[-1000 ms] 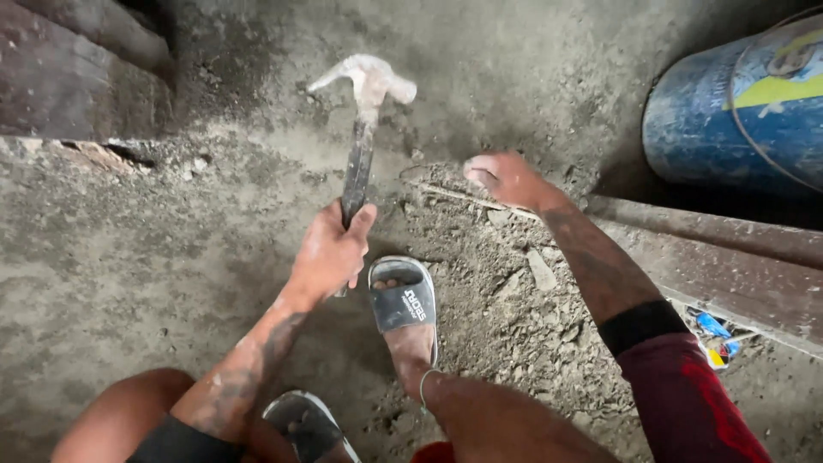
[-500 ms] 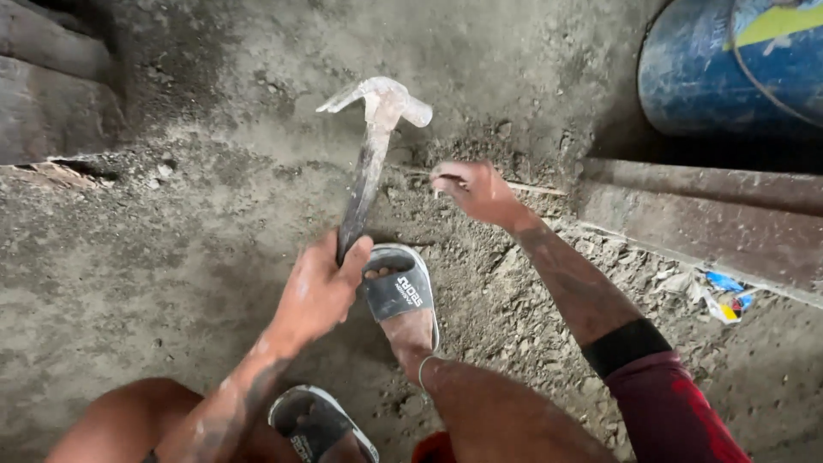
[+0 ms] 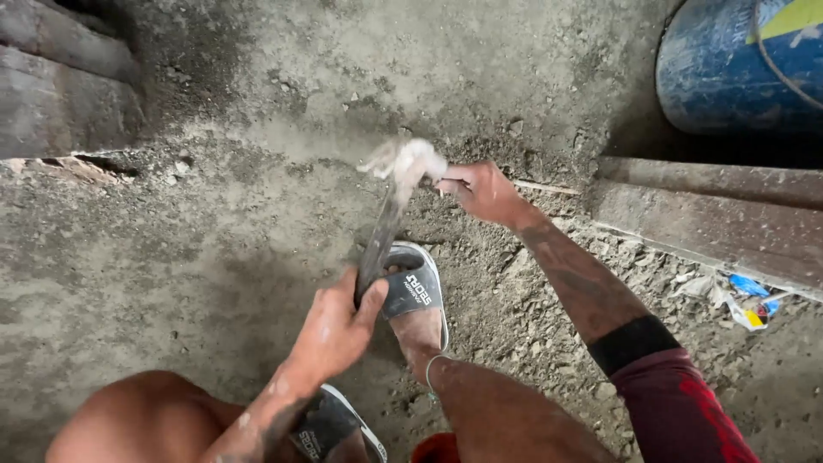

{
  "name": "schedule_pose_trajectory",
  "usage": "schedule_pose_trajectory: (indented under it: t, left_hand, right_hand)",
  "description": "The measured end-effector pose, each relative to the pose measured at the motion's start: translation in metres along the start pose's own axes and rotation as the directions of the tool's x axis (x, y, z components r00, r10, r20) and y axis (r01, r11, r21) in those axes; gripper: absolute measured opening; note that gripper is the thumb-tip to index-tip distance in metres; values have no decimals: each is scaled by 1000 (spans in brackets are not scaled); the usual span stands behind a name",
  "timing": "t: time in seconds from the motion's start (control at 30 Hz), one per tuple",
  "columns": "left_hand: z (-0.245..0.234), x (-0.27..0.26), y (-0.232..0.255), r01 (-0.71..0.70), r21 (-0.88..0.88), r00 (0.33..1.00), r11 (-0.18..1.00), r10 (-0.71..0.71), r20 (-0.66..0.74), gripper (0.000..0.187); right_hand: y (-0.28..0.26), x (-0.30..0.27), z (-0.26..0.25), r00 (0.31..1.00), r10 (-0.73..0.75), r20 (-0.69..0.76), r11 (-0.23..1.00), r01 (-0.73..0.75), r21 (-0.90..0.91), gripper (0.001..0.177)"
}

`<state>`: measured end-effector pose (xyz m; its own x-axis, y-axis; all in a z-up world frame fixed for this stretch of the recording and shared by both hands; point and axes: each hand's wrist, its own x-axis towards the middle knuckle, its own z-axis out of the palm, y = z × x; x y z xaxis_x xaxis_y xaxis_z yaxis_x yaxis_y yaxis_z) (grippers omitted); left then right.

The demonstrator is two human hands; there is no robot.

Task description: Using a hammer to chip away at a concrete floor to create a groove or break it apart.

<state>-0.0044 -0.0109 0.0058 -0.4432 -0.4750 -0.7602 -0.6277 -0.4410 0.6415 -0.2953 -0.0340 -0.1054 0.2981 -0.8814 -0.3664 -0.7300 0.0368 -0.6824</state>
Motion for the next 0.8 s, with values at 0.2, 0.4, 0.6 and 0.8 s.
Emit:
schedule_pose_trajectory:
  t: [0.2, 0.4, 0.6, 0.8]
  left_hand:
    - [15, 4, 0, -155, -20, 966, 988, 147, -211, 34]
    - [34, 17, -26, -89, 14, 986, 996, 90, -137, 39]
    - [29, -7, 13, -169, -69, 922, 983, 133, -363, 31]
    - [24, 22, -15, 133, -6, 986, 991, -133, -99, 41]
  right_hand:
    - [-7, -6, -1, 990, -129, -53, 992, 128, -21, 30]
    - [25, -13, 21, 1000, 12, -5, 990, -12, 142, 18]
    - [3, -12, 3, 997, 38, 64, 986, -48, 161, 22]
    - [15, -2, 11, 993, -3, 117, 995, -9, 97, 26]
